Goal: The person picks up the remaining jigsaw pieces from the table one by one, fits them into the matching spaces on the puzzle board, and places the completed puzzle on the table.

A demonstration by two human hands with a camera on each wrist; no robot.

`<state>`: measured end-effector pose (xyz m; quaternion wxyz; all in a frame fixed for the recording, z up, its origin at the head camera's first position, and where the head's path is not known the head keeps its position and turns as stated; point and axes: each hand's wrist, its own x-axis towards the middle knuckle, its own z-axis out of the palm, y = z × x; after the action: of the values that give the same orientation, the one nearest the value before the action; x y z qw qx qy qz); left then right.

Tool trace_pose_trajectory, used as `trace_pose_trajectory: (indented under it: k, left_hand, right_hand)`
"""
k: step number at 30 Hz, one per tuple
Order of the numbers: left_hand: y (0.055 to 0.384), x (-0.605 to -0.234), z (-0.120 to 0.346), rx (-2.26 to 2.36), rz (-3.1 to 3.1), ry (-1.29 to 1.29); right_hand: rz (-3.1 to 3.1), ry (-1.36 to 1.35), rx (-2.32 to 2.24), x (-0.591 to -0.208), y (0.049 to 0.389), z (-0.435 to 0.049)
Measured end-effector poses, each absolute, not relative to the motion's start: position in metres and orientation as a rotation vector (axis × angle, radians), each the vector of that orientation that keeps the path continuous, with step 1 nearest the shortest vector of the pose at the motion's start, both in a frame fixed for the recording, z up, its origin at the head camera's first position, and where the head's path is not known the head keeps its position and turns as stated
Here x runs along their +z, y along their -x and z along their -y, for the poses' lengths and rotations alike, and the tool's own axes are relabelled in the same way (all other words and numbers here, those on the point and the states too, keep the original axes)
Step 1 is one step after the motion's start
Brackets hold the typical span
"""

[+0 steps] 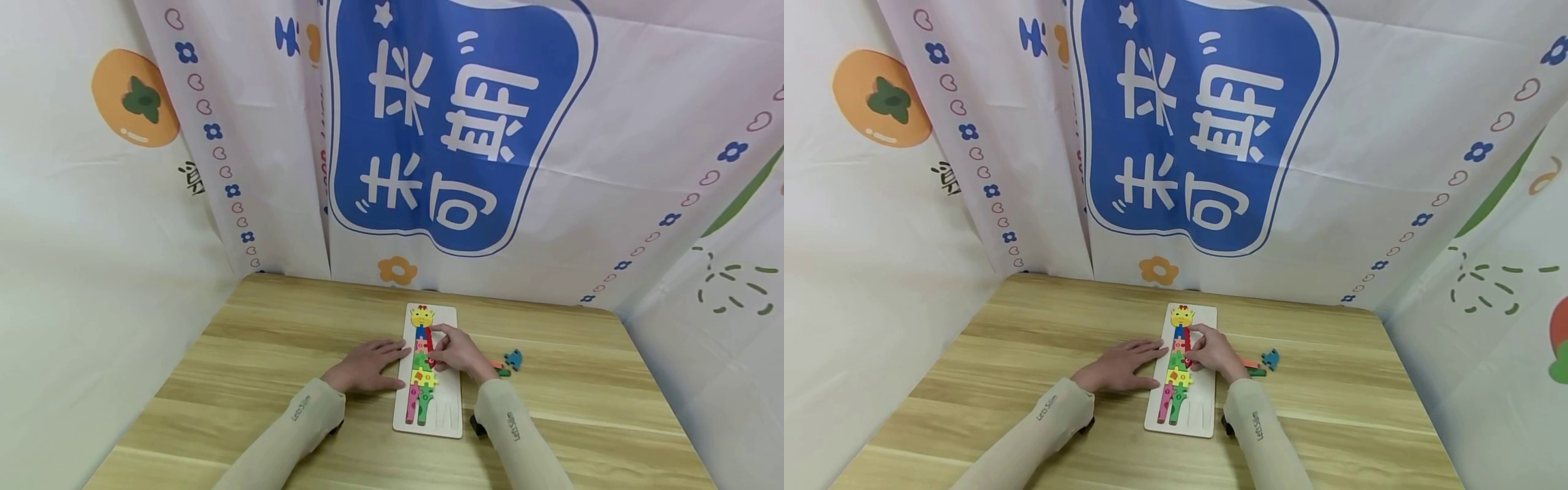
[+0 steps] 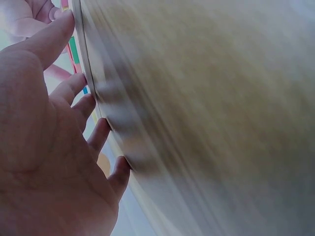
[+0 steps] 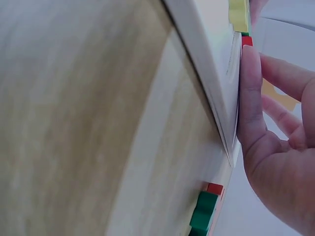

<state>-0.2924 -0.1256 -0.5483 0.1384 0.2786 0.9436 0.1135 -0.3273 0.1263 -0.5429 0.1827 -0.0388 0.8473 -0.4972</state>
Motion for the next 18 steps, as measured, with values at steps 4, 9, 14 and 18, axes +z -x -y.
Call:
trace_pose_trajectory:
  k: [4,9,14,18]
  left_hand:
    - [0.2926,-0.5499,0.1254,0.328,-2.729,-0.801]
    - [0.2925,-0.5515,0.1254,0.334,-2.731,-0.801]
    - [0.2921,-0.5512,0.1256,0.331,-2.736,-0.804]
    - [0.2919,-0.5492,0.1256,0.330,-2.735,-0.804]
  right_hand:
    - [-2.402,0.104,-1.382,-0.5442,0.3275,-0.1268]
    - [-2.402,0.105,-1.372,-0.5451,0.3281,-0.1271]
    - [-2.405,0.120,-1.364,-0.5447,0.3283,-0.1268]
    - [-2.410,0.126,-1.362,-0.5423,0.3276,-0.1265]
